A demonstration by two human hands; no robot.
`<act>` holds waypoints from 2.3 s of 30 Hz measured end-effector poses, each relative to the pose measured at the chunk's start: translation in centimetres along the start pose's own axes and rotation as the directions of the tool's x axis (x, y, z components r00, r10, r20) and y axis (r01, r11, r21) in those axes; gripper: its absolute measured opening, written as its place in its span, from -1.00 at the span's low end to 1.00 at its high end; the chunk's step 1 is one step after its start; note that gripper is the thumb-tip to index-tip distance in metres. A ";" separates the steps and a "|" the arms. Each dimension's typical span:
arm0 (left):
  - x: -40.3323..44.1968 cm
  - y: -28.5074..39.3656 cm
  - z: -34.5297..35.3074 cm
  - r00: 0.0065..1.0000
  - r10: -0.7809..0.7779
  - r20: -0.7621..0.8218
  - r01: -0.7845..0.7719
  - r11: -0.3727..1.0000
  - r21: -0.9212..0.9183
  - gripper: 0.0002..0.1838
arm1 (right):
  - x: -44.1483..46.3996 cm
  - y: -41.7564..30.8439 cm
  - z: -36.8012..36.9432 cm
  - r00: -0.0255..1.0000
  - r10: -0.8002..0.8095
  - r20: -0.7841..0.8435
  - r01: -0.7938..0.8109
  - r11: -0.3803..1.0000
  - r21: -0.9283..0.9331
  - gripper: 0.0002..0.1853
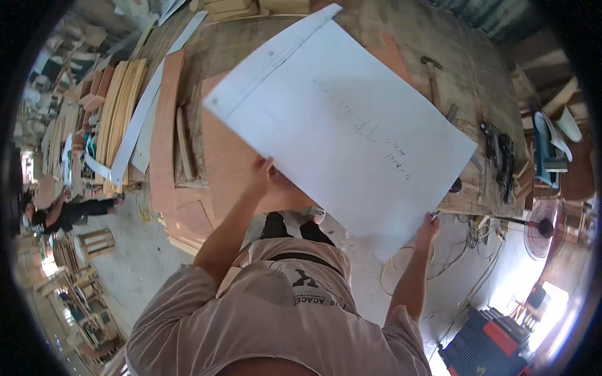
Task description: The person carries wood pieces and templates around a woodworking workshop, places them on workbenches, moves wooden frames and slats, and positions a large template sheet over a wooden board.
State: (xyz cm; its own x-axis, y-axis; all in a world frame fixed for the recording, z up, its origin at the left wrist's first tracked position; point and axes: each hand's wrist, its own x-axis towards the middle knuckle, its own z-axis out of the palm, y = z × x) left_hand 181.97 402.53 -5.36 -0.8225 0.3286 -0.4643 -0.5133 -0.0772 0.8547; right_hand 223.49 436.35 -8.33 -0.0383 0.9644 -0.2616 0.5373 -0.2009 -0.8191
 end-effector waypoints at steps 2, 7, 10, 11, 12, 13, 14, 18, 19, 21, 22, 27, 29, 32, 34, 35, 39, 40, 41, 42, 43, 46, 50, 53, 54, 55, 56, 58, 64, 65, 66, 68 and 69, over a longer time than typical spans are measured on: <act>-3.7 -1.8 -2.1 0.988 -0.094 -0.126 0.091 0.995 -0.029 -0.86 | 3.9 -1.4 -0.8 0.972 -0.233 -0.001 0.233 0.970 -0.067 -0.87; -12.6 -2.9 -3.7 0.893 -0.427 -0.145 0.436 0.899 0.034 -0.80 | 14.5 -8.4 1.7 0.851 -0.485 0.200 0.523 0.813 -0.256 -0.78; -13.9 -4.7 -3.6 0.883 -0.460 -0.099 0.466 0.883 0.058 -0.77 | 16.8 -14.4 4.9 0.868 -0.438 0.234 0.496 0.777 -0.387 -0.74; -13.8 -4.7 -3.3 0.884 -0.455 -0.105 0.462 0.886 0.051 -0.77 | 19.5 -14.0 5.6 0.882 -0.416 0.220 0.469 0.820 -0.328 -0.74; -13.5 -4.7 -2.9 0.874 -0.478 -0.079 0.482 0.876 0.027 -0.78 | 21.0 -13.8 6.2 0.896 -0.393 0.208 0.439 0.858 -0.266 -0.74; -13.2 -4.7 -2.7 0.864 -0.501 -0.053 0.501 0.865 0.004 -0.79 | 20.4 -14.6 6.7 0.891 -0.398 0.216 0.446 0.856 -0.262 -0.74; -13.2 -4.4 -2.4 0.866 -0.496 -0.059 0.497 0.868 -0.003 -0.79 | 18.9 -15.8 7.3 0.946 -0.231 0.227 0.263 0.957 -0.121 -0.69; -13.2 -3.2 -2.8 0.916 -0.402 0.004 0.384 0.877 0.288 -0.74 | 3.8 -23.2 10.8 0.931 0.086 0.355 -0.230 0.893 0.387 -0.56; -13.4 -3.0 -3.4 0.940 -0.341 0.016 0.299 0.844 0.444 -0.71 | 3.0 -21.7 10.5 0.904 0.063 0.422 -0.213 0.923 0.320 -0.51; -13.0 -1.3 -6.0 0.993 0.073 -0.088 0.010 0.709 0.705 -0.73 | 1.7 -18.3 10.0 0.871 0.050 0.489 -0.193 0.950 0.246 -0.47; -12.7 -0.2 -7.6 0.933 0.346 -0.100 -0.098 0.511 0.854 -0.74 | 1.1 -17.0 9.7 0.832 0.059 0.551 -0.182 0.968 0.172 -0.52; -8.7 3.3 -16.0 0.805 0.494 -0.328 0.045 0.501 0.864 -0.63 | -3.0 -13.7 13.1 0.826 -0.175 0.535 0.115 0.983 0.145 -0.70; -7.9 3.3 -17.4 0.879 0.356 -0.316 0.063 0.570 0.819 -0.57 | -4.2 -13.5 14.5 0.642 -0.662 0.387 0.622 0.744 0.244 -0.78; -8.0 3.0 -18.2 0.876 0.406 -0.262 0.032 0.493 0.870 -0.56 | -5.4 -14.2 14.5 0.526 -0.692 0.494 0.810 0.585 -0.042 -0.71; -9.5 3.2 -17.3 0.896 0.349 -0.274 0.053 0.529 0.847 -0.56 | -5.9 -13.4 14.1 0.435 -0.705 0.560 0.893 0.420 -0.165 -0.67; -10.2 3.3 -16.7 0.912 0.302 -0.277 0.064 0.563 0.824 -0.57 | -6.1 -12.6 13.8 0.390 -0.719 0.575 0.919 0.347 -0.188 -0.63; -11.5 2.7 -15.8 0.907 0.328 -0.265 0.016 0.601 0.799 -0.58 | -6.6 -11.0 13.7 0.360 -0.726 0.586 0.933 0.276 -0.231 -0.54; -11.5 3.3 -15.2 0.902 0.317 -0.291 0.029 0.630 0.776 -0.60 | -6.4 -10.9 13.9 0.357 -0.728 0.585 0.934 0.271 -0.233 -0.54; -11.5 3.5 -14.9 0.898 0.306 -0.317 0.041 0.659 0.751 -0.61 | -6.3 -10.9 14.1 0.372 -0.722 0.583 0.928 0.286 -0.238 -0.54; -11.1 3.0 -15.3 0.898 0.306 -0.317 0.039 0.662 0.748 -0.61 | -6.3 -10.8 14.2 0.388 -0.716 0.581 0.922 0.302 -0.243 -0.54; -10.7 2.6 -15.8 0.901 0.315 -0.300 0.015 0.667 0.745 -0.63 | -6.3 -10.6 14.2 0.385 -0.718 0.581 0.923 0.297 -0.245 -0.54; -10.4 1.9 -17.0 0.905 0.309 -0.293 0.001 0.686 0.727 -0.67 | -6.5 -10.3 14.1 0.400 -0.705 0.586 0.916 0.292 -0.273 -0.54; -9.8 0.5 -18.3 0.893 0.351 -0.283 -0.008 0.640 0.768 -0.71 | -6.4 -10.1 13.9 0.401 -0.684 0.609 0.916 0.313 -0.251 -0.54; -9.3 -0.4 -18.6 0.896 0.304 -0.325 0.025 0.696 0.718 -0.74 | -6.3 -9.9 13.5 0.405 -0.675 0.617 0.914 0.310 -0.260 -0.54; -9.3 -0.5 -18.6 0.896 0.304 -0.325 0.023 0.698 0.716 -0.74 | -6.3 -9.8 13.4 0.412 -0.667 0.621 0.911 0.311 -0.270 -0.54; -9.3 -0.3 -18.5 0.901 0.274 -0.335 0.048 0.707 0.706 -0.75 | -6.4 -9.8 13.3 0.410 -0.668 0.621 0.912 0.308 -0.271 -0.54; -9.4 -0.1 -18.3 0.906 0.245 -0.345 0.072 0.715 0.696 -0.76 | -6.4 -9.8 13.3 0.414 -0.664 0.622 0.910 0.310 -0.275 -0.54; -9.6 0.2 -17.9 0.894 0.295 -0.338 0.044 0.691 0.721 -0.77 | -6.5 -9.8 13.3 0.417 -0.661 0.624 0.909 0.309 -0.280 -0.54; -9.9 0.9 -17.4 0.869 0.331 -0.369 0.056 0.675 0.736 -0.77 | -6.7 -9.4 13.4 0.379 -0.693 0.613 0.925 0.293 -0.241 -0.53; -9.7 0.7 -17.5 0.865 0.337 -0.373 0.053 0.676 0.735 -0.78 | -7.0 -9.3 13.3 0.384 -0.696 0.607 0.923 0.294 -0.247 -0.54; -9.5 0.5 -17.7 0.866 0.336 -0.371 0.052 0.676 0.735 -0.78 | -7.3 -9.2 13.1 0.389 -0.699 0.600 0.921 0.296 -0.253 -0.55; -9.2 0.2 -18.3 0.865 0.350 -0.359 0.051 0.651 0.757 -0.78 | -8.1 -9.2 13.0 0.403 -0.695 0.596 0.915 0.300 -0.270 -0.55; -9.2 0.1 -18.5 0.866 0.349 -0.358 0.050 0.651 0.757 -0.78 | -8.4 -9.2 13.0 0.415 -0.690 0.592 0.909 0.304 -0.284 -0.56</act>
State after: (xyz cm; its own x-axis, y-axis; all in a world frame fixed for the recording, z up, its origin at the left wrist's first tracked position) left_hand 184.90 382.06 -5.34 -0.9791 -0.0788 -0.1873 -0.1903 0.6788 0.7092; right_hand 207.93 427.87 -5.18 -0.8858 0.4376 0.1546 0.3675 0.8649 -0.3420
